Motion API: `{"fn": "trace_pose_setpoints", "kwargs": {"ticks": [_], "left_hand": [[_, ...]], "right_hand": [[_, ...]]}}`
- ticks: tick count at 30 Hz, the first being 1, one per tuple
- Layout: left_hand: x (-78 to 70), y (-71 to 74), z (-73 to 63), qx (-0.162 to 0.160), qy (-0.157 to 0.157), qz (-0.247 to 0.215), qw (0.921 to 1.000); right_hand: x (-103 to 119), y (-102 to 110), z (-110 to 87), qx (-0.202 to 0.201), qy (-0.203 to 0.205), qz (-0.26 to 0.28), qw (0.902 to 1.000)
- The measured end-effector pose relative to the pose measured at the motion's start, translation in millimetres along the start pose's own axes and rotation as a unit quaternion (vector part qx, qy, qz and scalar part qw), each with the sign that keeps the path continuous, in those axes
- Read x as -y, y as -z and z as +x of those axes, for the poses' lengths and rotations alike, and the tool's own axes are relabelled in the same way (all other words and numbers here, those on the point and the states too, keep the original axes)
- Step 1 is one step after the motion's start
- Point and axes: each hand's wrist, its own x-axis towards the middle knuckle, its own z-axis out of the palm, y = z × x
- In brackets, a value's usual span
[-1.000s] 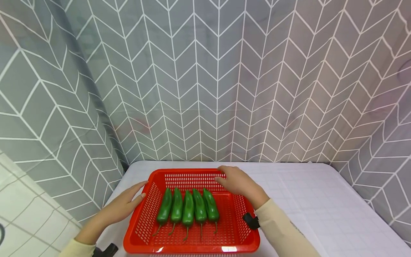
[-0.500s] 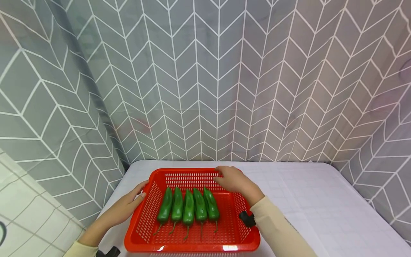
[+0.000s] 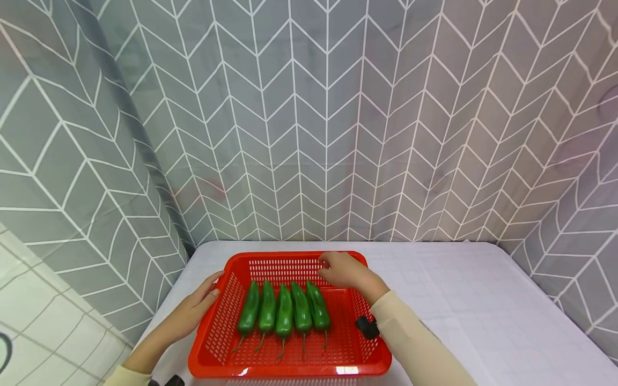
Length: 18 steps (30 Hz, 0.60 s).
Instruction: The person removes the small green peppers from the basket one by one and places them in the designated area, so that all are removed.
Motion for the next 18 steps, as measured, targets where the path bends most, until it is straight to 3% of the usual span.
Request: {"fn": "trace_pose_setpoints", "kwargs": {"ticks": [18], "left_hand": [[4.4, -4.7, -1.5, -0.016, 0.003, -0.088, 0.996]], "right_hand": [[-5, -19, 16.9, 0.049, -0.012, 0.008, 0.9987]]}}
